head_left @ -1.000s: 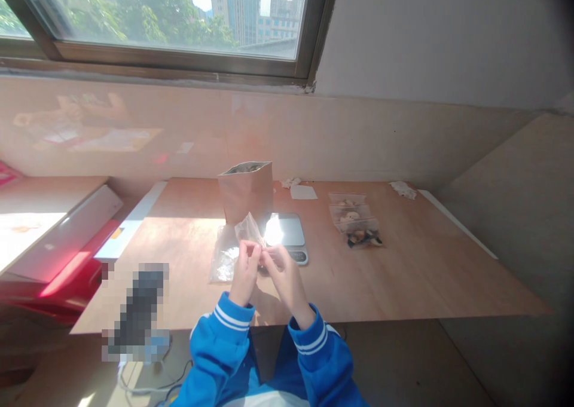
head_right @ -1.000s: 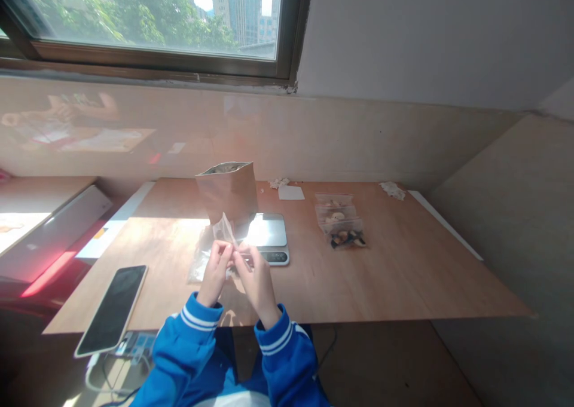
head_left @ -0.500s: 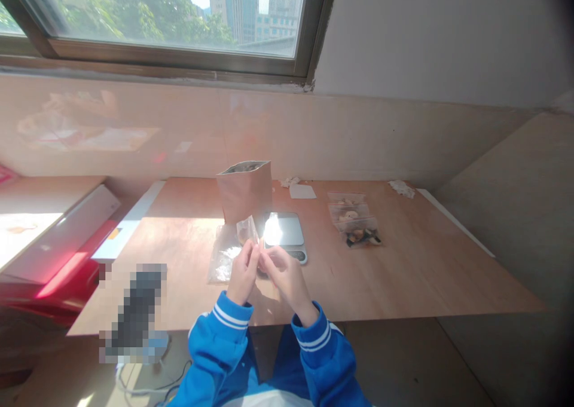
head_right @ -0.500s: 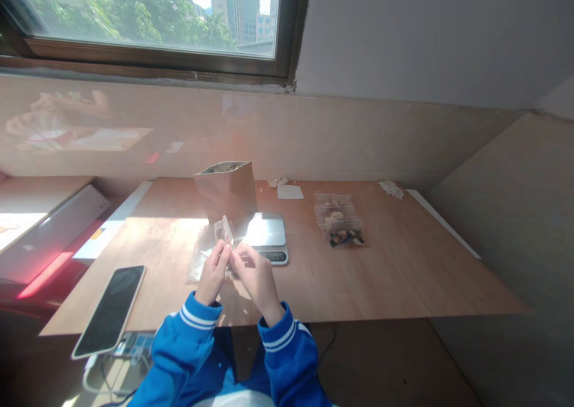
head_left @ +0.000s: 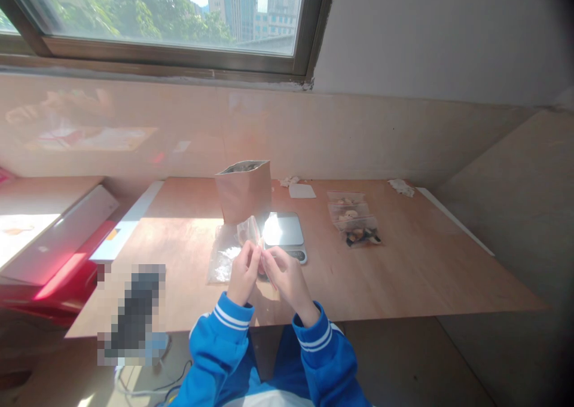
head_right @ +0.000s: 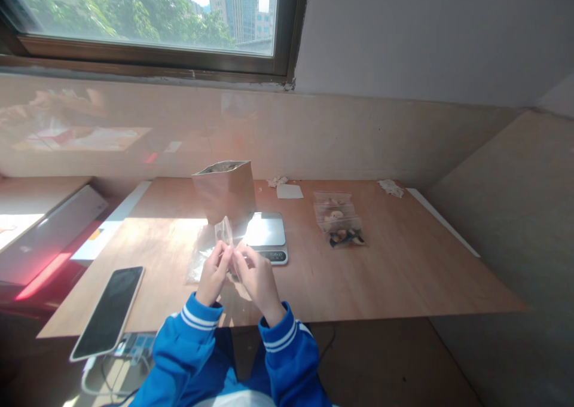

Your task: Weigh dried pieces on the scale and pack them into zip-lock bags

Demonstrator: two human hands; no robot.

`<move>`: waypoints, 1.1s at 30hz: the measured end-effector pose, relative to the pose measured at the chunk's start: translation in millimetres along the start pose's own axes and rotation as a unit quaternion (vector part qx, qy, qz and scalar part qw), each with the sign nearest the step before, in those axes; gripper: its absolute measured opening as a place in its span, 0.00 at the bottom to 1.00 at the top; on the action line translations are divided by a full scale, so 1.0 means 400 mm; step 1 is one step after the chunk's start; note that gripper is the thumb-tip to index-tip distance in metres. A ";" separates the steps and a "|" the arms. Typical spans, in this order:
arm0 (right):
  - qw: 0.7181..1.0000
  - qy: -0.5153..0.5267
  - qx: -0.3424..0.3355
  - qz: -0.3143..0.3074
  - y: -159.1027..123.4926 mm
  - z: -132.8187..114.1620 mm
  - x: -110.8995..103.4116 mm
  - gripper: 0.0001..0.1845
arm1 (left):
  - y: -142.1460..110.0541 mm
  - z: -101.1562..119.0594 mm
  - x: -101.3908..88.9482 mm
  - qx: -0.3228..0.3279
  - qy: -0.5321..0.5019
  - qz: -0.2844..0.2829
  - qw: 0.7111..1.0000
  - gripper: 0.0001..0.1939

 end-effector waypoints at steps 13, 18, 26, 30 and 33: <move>0.999 -0.008 0.035 0.021 -0.002 0.010 0.002 0.15 | -0.007 -0.001 0.004 0.011 0.007 -0.022 1.000 0.18; 0.998 -0.036 0.017 0.040 -0.009 0.009 0.020 0.13 | -0.006 -0.005 0.012 0.032 0.027 -0.011 0.999 0.16; 0.959 -0.049 0.017 0.278 0.045 0.076 -0.074 0.13 | 0.009 -0.022 -0.023 0.034 0.034 0.076 0.996 0.18; 0.965 0.031 -0.002 0.261 0.054 0.054 -0.112 0.16 | 0.019 -0.025 -0.027 -0.012 -0.041 0.038 0.998 0.19; 0.970 0.067 -0.012 0.232 0.045 0.015 -0.082 0.16 | 0.017 -0.042 -0.004 -0.060 -0.147 0.101 0.982 0.18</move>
Point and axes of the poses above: each hand's wrist, its own y-axis towards the middle knuckle, its own x-axis out of the palm, z = x × y, the point moved 1 cm from there along y, towards the middle knuckle, and after that the axes turned 10 degrees about z, right-handed, at the moved point
